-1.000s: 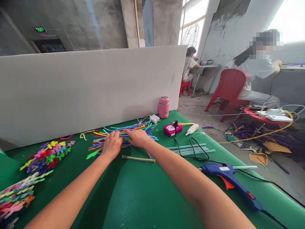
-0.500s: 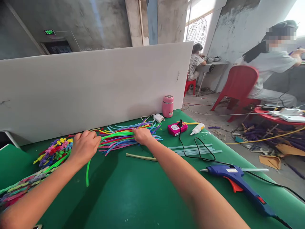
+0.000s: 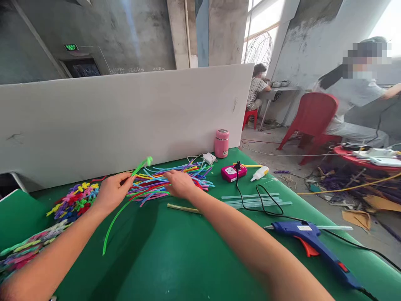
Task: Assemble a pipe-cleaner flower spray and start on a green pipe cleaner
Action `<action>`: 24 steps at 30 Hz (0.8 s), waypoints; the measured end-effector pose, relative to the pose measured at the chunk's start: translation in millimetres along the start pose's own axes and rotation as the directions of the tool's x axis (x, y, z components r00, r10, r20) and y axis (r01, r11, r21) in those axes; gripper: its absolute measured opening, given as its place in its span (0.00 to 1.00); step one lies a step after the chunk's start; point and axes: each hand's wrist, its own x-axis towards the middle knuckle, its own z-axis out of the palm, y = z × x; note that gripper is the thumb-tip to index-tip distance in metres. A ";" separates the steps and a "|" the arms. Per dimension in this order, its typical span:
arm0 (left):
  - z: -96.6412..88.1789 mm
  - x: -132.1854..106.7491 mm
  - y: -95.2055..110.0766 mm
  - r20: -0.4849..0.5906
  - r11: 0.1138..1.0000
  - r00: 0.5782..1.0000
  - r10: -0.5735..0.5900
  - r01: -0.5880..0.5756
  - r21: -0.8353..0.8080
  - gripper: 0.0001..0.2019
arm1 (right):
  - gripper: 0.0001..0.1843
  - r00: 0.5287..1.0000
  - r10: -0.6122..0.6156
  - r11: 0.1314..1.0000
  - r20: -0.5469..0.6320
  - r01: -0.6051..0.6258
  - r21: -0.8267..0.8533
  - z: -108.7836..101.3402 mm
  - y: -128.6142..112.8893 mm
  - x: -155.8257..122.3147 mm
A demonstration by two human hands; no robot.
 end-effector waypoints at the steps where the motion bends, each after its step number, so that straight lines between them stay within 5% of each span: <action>1: -2.0 -3.8 4.7 -0.014 1.000 1.000 -0.010 0.009 -0.028 0.16 | 0.19 1.000 -0.028 1.000 0.002 0.028 0.004 2.3 -5.9 1.0; 8: 13.0 -86.9 50.8 -0.033 0.968 0.997 0.076 -0.082 -0.239 0.15 | 0.12 0.999 -0.043 0.999 0.021 0.043 -0.004 26.9 -34.7 7.4; 13: 53.6 -137.8 64.6 -0.166 0.974 0.966 0.198 -0.214 -0.081 0.15 | 0.13 0.999 -0.052 0.998 0.001 0.052 -0.025 10.4 -28.5 1.7; 18: 79.1 -158.1 64.6 -0.118 0.969 0.966 0.230 -0.239 -0.062 0.13 | 0.16 0.997 0.071 0.991 0.013 -0.069 -0.111 -18.0 8.5 2.3; 24: 87.8 -163.8 65.1 -0.116 0.968 0.972 0.206 -0.220 -0.124 0.12 | 0.20 0.982 0.181 0.967 0.061 -0.167 -0.193 -21.9 35.8 6.7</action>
